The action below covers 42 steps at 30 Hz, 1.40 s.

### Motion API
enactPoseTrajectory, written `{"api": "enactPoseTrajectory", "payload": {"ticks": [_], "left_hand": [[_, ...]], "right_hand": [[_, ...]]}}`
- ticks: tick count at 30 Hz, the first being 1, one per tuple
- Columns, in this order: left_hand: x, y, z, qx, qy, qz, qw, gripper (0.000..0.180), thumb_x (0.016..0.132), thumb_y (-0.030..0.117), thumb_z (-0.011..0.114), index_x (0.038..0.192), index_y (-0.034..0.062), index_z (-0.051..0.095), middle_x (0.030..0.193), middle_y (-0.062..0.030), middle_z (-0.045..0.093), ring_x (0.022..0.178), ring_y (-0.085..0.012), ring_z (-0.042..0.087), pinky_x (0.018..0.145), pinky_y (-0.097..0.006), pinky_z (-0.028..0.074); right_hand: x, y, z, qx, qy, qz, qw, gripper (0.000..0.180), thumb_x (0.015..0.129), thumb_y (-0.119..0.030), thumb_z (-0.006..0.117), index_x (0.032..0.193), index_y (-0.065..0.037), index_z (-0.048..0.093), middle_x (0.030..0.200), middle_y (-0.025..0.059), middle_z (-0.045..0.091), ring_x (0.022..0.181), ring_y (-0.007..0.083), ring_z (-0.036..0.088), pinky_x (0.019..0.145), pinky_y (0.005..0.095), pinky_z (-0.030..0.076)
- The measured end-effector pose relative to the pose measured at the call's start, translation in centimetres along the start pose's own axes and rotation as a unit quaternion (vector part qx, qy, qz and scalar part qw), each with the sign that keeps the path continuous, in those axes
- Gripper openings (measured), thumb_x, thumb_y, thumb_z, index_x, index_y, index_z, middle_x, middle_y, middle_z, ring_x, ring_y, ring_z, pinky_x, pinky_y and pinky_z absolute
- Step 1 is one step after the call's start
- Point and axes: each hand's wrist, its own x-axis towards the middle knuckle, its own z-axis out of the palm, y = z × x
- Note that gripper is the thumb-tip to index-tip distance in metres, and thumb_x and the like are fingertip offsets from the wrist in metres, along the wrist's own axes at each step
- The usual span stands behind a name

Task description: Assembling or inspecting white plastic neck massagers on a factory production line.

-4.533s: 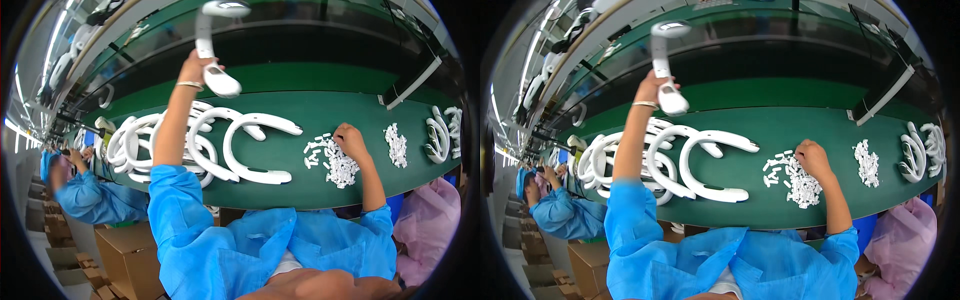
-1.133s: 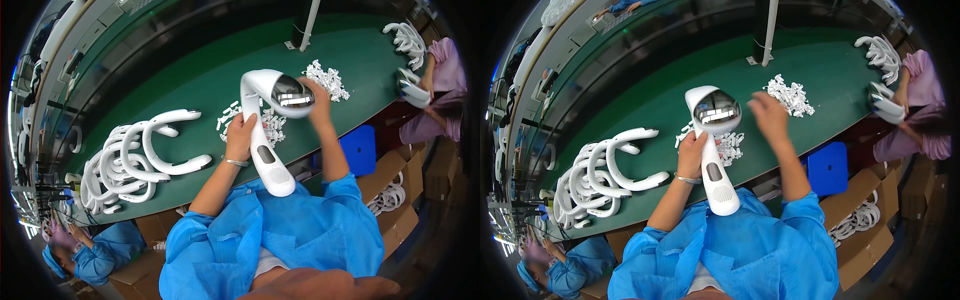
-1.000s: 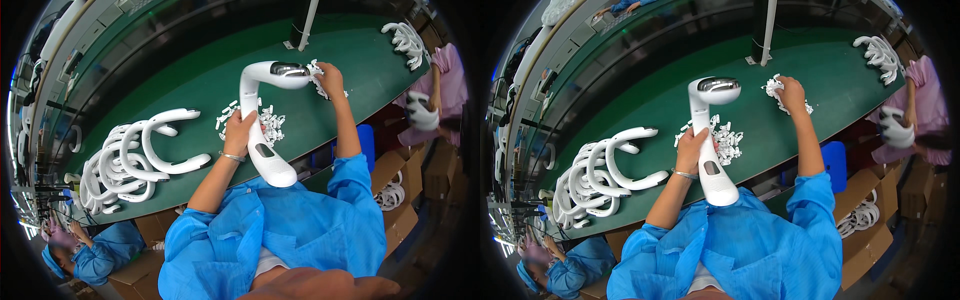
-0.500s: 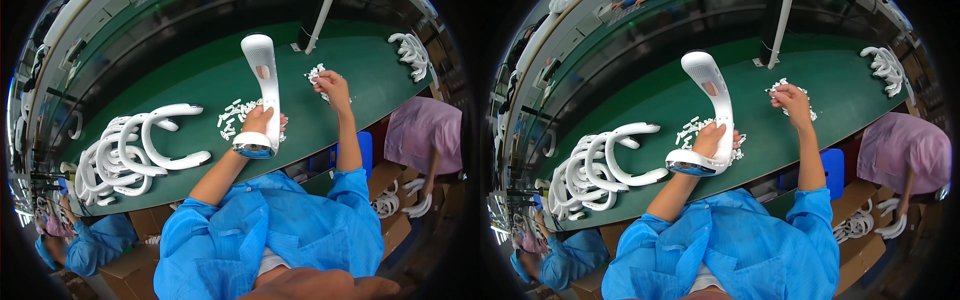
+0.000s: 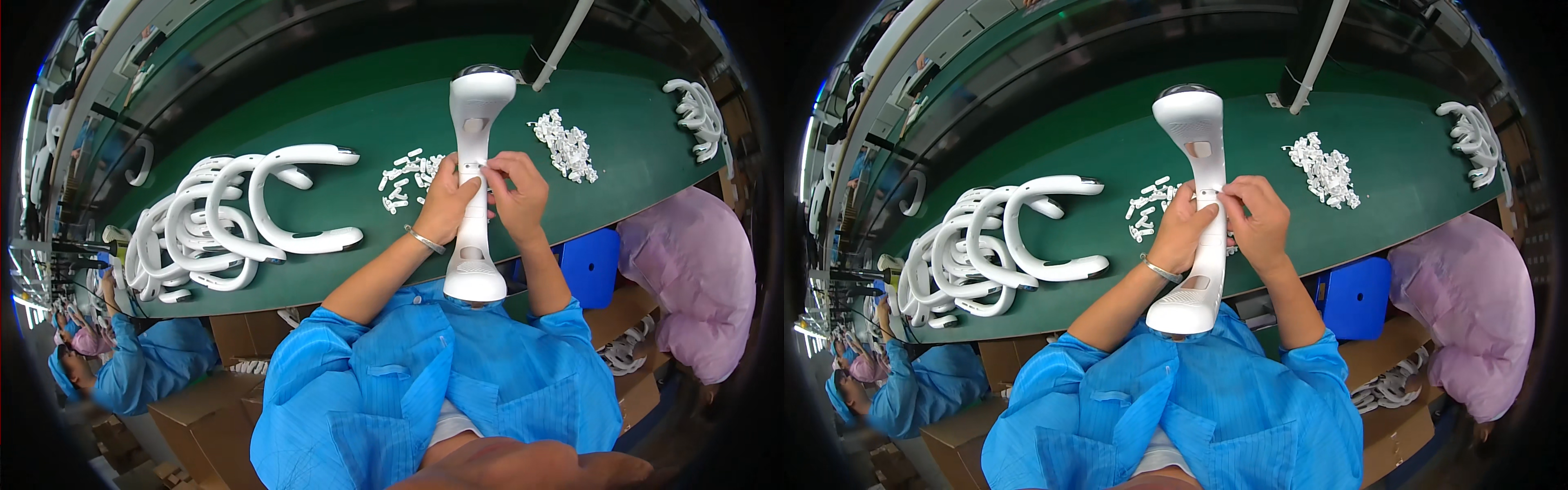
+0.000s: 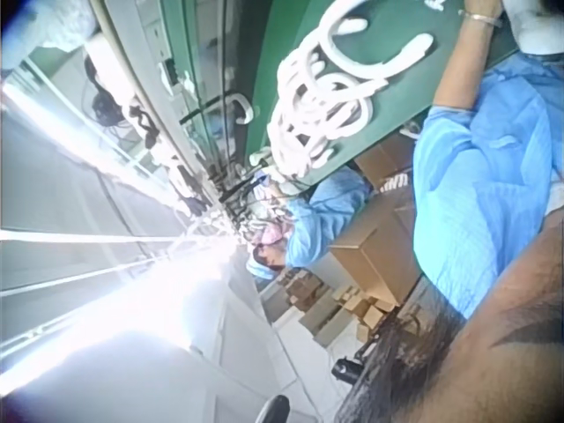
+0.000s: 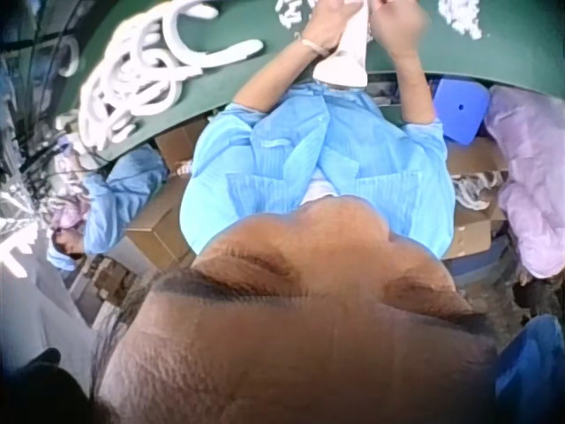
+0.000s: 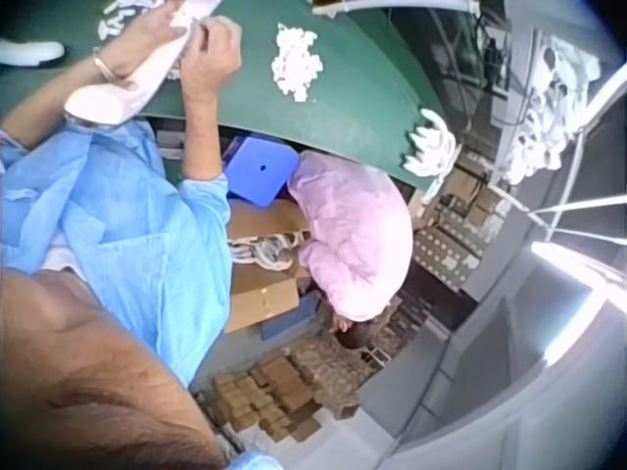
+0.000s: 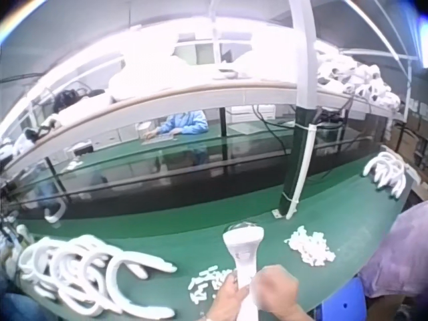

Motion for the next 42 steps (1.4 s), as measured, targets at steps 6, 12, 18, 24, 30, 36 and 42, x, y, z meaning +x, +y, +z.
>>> {"api": "enactPoseTrajectory", "payload": {"ticks": [6,12,18,24,30,36,42], "left_hand": [[-0.8,0.5,-0.1,0.044,0.000,0.016,0.999,0.038,0.088,-0.001,0.044,0.124,0.0015,0.032,0.102,-0.0143,0.054,0.073,-0.0188,0.063,0.057,-0.032,0.058],[-0.7,0.2,-1.3,0.082,0.035,0.052,0.995,0.041,0.087,-0.002,0.045,0.125,0.0023,0.032,0.102,-0.0144,0.055,0.072,-0.0181,0.063,0.058,-0.030,0.058],[-0.5,-0.6,-1.5,0.104,0.039,0.082,0.990,0.038,0.087,-0.002,0.046,0.123,0.0023,0.035,0.103,-0.0135,0.055,0.076,-0.0181,0.062,0.058,-0.030,0.057],[-1.1,0.0,-1.0,0.089,0.040,0.059,0.994,0.036,0.087,-0.002,0.044,0.122,0.0021,0.036,0.100,-0.0118,0.055,0.077,-0.0153,0.061,0.061,-0.028,0.056],[-1.5,-0.7,-0.9,0.124,0.041,0.114,0.985,0.043,0.085,-0.001,0.044,0.128,0.0018,0.036,0.095,-0.0100,0.057,0.071,-0.0129,0.061,0.057,-0.027,0.054],[-2.1,-0.5,-0.5,0.136,0.014,0.147,0.980,0.040,0.087,0.003,0.044,0.127,0.0022,0.037,0.095,-0.0085,0.057,0.070,-0.0118,0.060,0.059,-0.026,0.052],[-2.2,-0.9,-0.7,0.094,-0.019,0.120,0.988,0.033,0.094,0.014,0.039,0.126,0.0032,0.036,0.102,-0.0102,0.055,0.076,-0.0133,0.058,0.065,-0.028,0.053]], "right_hand": [[0.0,0.0,0.0,0.104,-0.053,0.099,0.988,0.028,0.069,0.006,0.067,0.096,-0.002,0.064,0.079,0.0045,0.057,0.063,0.0108,0.055,0.057,0.0228,0.046],[0.1,-1.1,-0.9,0.114,-0.157,0.132,0.972,0.029,0.068,0.007,0.066,0.097,0.001,0.062,0.077,0.0020,0.055,0.061,0.0081,0.053,0.056,0.0189,0.044],[-0.2,-1.0,-1.1,0.259,-0.188,0.325,0.890,0.021,0.071,0.008,0.065,0.091,0.004,0.058,0.075,0.0047,0.058,0.064,0.0099,0.060,0.058,0.0202,0.050],[-0.6,-1.0,-0.7,0.289,-0.097,0.308,0.901,0.010,0.077,0.005,0.063,0.087,0.005,0.062,0.075,0.0094,0.063,0.069,0.0119,0.063,0.061,0.0223,0.053],[-0.6,-2.3,-0.1,0.193,-0.101,0.173,0.961,0.006,0.079,0.007,0.060,0.083,0.005,0.063,0.083,0.0066,0.062,0.071,0.0117,0.059,0.064,0.0213,0.048],[-0.7,-1.8,-0.4,0.239,-0.113,0.256,0.930,0.005,0.077,0.006,0.062,0.082,0.004,0.064,0.079,0.0031,0.060,0.070,0.0086,0.056,0.064,0.0208,0.047],[-0.9,-2.9,0.0,0.177,-0.046,0.271,0.945,0.009,0.076,0.000,0.065,0.085,0.002,0.063,0.078,0.0028,0.060,0.067,0.0081,0.056,0.062,0.0210,0.046]]}}
